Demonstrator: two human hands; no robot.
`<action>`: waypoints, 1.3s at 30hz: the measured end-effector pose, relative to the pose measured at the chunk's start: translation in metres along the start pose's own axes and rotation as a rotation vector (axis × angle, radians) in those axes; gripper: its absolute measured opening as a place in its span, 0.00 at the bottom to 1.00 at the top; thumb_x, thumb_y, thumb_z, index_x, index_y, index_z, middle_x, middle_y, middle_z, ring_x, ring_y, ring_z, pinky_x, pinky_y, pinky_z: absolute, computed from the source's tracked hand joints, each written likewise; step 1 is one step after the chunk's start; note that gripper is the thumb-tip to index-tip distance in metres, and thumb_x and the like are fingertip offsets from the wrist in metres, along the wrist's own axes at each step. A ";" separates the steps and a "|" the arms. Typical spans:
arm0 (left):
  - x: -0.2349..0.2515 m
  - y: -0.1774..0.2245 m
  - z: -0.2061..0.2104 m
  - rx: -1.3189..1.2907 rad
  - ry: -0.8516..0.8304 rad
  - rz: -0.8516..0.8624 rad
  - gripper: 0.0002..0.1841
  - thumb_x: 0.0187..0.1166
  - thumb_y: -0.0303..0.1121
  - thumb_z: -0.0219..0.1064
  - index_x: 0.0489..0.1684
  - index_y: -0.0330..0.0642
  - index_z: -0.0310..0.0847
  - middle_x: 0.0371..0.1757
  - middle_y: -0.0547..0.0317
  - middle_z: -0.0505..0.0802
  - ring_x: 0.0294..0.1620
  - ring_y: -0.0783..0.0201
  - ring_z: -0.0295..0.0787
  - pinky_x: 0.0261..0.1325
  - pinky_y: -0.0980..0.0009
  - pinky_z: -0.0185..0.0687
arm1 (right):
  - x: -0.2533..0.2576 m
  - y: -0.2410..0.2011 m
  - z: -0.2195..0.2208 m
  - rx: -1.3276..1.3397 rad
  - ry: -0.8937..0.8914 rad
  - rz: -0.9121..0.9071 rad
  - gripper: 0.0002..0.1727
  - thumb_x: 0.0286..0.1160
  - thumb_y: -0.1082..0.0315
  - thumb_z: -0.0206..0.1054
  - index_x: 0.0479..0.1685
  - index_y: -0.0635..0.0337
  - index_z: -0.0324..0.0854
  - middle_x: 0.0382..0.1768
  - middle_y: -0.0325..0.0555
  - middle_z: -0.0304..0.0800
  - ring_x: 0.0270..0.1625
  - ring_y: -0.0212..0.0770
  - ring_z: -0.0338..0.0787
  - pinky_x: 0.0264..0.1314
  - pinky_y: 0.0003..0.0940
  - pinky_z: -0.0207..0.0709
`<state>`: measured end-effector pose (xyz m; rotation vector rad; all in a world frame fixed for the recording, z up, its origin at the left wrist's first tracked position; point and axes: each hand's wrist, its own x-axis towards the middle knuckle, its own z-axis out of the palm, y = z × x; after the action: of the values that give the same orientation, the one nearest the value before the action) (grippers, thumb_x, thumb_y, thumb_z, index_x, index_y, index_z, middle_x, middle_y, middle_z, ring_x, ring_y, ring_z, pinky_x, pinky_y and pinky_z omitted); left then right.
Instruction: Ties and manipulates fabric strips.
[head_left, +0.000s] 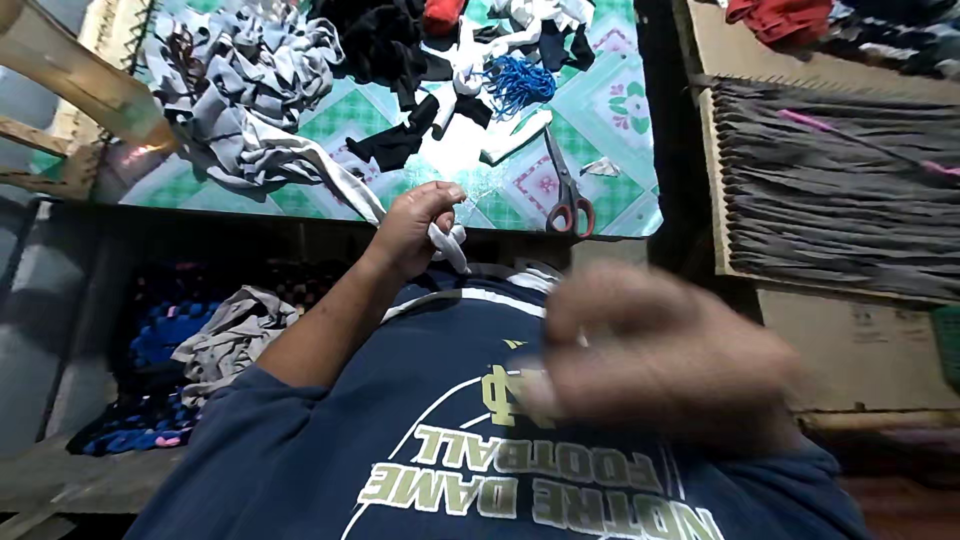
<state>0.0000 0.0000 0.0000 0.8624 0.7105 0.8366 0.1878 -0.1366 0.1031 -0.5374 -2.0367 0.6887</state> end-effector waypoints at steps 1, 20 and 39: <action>0.000 -0.001 0.001 -0.004 -0.001 -0.001 0.11 0.88 0.28 0.54 0.36 0.46 0.82 0.17 0.73 0.76 0.15 0.80 0.69 0.22 0.85 0.72 | 0.001 0.024 0.001 -0.224 0.072 0.021 0.10 0.81 0.67 0.68 0.56 0.56 0.89 0.47 0.44 0.87 0.53 0.32 0.85 0.59 0.23 0.79; 0.000 -0.010 -0.003 0.182 -0.035 0.080 0.13 0.90 0.34 0.51 0.64 0.46 0.75 0.25 0.73 0.78 0.22 0.77 0.75 0.30 0.81 0.77 | -0.002 0.151 0.032 -0.623 0.344 0.083 0.05 0.74 0.75 0.68 0.37 0.67 0.89 0.36 0.55 0.90 0.42 0.48 0.89 0.49 0.39 0.82; 0.000 -0.012 0.001 0.250 -0.073 0.245 0.05 0.84 0.24 0.60 0.40 0.43 0.81 0.31 0.69 0.89 0.33 0.76 0.85 0.41 0.78 0.83 | -0.014 0.148 0.030 -0.414 0.389 0.207 0.09 0.78 0.71 0.65 0.41 0.69 0.88 0.37 0.51 0.89 0.41 0.39 0.87 0.50 0.32 0.81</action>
<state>0.0046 -0.0051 -0.0103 1.2171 0.6612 0.9409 0.1856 -0.0413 -0.0152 -1.0478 -1.7665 0.2451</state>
